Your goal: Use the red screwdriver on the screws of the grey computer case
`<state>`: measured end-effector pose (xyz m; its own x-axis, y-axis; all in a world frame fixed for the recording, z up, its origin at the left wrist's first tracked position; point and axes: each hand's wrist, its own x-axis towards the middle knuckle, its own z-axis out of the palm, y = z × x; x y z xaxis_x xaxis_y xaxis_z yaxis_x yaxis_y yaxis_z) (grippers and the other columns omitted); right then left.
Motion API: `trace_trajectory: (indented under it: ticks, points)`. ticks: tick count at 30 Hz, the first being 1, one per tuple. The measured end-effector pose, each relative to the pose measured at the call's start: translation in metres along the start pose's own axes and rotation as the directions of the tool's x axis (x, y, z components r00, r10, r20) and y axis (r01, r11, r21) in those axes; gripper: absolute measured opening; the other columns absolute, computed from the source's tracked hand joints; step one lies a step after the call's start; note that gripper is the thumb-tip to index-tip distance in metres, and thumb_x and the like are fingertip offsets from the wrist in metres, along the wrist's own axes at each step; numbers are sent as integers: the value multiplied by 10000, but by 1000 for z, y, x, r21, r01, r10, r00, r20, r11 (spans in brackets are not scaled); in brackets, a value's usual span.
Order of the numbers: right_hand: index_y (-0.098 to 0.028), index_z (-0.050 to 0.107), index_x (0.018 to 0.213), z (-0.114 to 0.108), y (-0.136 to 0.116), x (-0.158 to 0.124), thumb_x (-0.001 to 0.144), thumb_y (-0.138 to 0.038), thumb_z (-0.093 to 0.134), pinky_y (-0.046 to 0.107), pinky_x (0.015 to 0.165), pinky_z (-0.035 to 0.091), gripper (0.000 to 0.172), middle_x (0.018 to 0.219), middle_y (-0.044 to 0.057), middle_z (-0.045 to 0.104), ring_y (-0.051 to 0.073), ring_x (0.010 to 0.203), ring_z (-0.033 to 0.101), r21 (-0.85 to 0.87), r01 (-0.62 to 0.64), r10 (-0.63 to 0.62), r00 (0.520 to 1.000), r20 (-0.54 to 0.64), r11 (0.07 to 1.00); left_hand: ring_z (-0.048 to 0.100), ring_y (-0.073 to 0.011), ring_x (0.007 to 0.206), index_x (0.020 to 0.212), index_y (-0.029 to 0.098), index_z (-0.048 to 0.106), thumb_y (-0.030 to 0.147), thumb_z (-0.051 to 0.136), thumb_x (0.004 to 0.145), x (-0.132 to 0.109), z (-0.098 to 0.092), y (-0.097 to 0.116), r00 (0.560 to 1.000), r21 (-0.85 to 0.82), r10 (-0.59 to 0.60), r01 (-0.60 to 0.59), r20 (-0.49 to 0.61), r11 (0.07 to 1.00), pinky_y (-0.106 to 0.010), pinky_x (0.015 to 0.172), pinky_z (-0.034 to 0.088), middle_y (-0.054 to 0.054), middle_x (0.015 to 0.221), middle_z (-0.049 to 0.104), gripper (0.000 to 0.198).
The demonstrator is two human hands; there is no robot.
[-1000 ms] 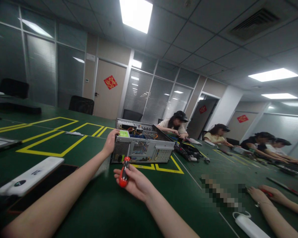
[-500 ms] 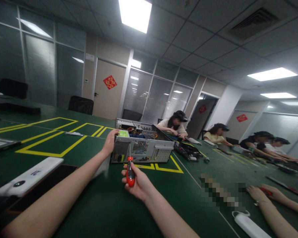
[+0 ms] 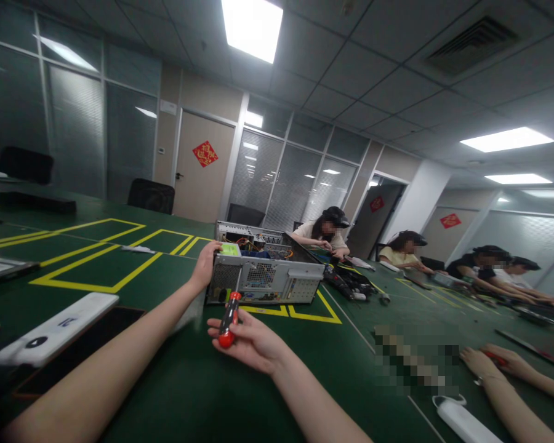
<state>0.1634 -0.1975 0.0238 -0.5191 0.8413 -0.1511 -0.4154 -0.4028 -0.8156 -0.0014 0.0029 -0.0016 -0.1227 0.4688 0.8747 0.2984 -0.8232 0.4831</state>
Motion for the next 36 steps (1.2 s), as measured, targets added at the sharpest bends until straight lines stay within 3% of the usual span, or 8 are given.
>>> trace_trajectory:
  ticks: [7, 10, 15, 18, 23, 27, 31, 36]
  points:
    - [-136, 566, 968, -3, 3, 2, 708, -326, 735, 158, 492, 383, 364, 670, -14, 578, 64, 558, 521, 39, 43, -39, 996, -82, 998, 519, -190, 1112, 903, 193, 560, 393, 164, 943, 0, 0, 1, 1000, -7, 6, -6, 1, 1000, -385, 1032, 372, -90, 1081, 607, 446]
    - [-144, 555, 860, -3, 2, 2, 733, -338, 711, 125, 453, 347, 280, 667, -18, 552, 51, 547, 491, 87, 10, 0, 994, -110, 996, 518, -196, 1113, 902, 189, 566, 387, 170, 944, 0, 0, 1, 1000, -10, 12, -12, -5, 1000, -395, 1032, 372, -95, 1078, 609, 445]
    - [-157, 533, 908, -3, 1, 2, 731, -250, 713, 84, 378, 197, 269, 680, -25, 549, 9, 450, 384, 81, -12, 23, 991, -131, 997, 514, -195, 1122, 909, 192, 559, 383, 173, 943, 0, -1, 1, 1000, -3, 11, -11, 5, 1000, -398, 1039, 368, -95, 1083, 606, 432]
    - [-167, 539, 947, -2, 1, 1, 761, -270, 678, 101, 383, 159, 254, 626, -44, 513, 14, 434, 362, 82, -3, 12, 995, -103, 997, 512, -194, 1125, 908, 194, 556, 391, 172, 942, 0, -1, 1, 1000, -6, 11, -11, 6, 1000, -396, 1044, 363, -94, 1082, 606, 433]
    - [-180, 509, 1110, -2, 2, 0, 736, -241, 665, 191, 513, 341, 409, 806, 42, 618, 112, 630, 561, 78, -63, 70, 994, -86, 995, 508, -192, 1132, 902, 201, 557, 391, 176, 943, 0, -1, 1, 1000, -3, -8, 8, 9, 1000, -397, 1044, 365, -87, 1091, 603, 428]
    - [-185, 484, 1106, -1, 3, 0, 630, -69, 692, 249, 632, 408, 531, 873, 50, 632, 133, 718, 612, 27, -64, 66, 996, -68, 998, 509, -195, 1128, 912, 198, 561, 386, 182, 942, 0, -1, 0, 1000, -7, -4, 4, 9, 1000, -403, 1046, 362, -90, 1090, 603, 424]
    - [-181, 451, 1076, 3, 5, 0, 633, -139, 756, 292, 726, 455, 539, 938, 77, 648, 148, 782, 643, -40, -38, 35, 996, -81, 998, 511, -199, 1129, 910, 194, 562, 384, 182, 940, 0, 0, 0, 1000, -10, -4, 4, 2, 1000, -403, 1044, 363, -94, 1090, 605, 426]
    - [-198, 456, 1008, 10, 7, -1, 681, -309, 751, 211, 579, 451, 455, 791, 4, 634, 100, 652, 617, -256, 19, -65, 983, -171, 966, 521, -190, 1117, 902, 201, 554, 387, 158, 941, 1, 0, 1, 1000, 8, -4, 4, 17, 1000, -395, 1054, 354, -80, 1073, 615, 439]
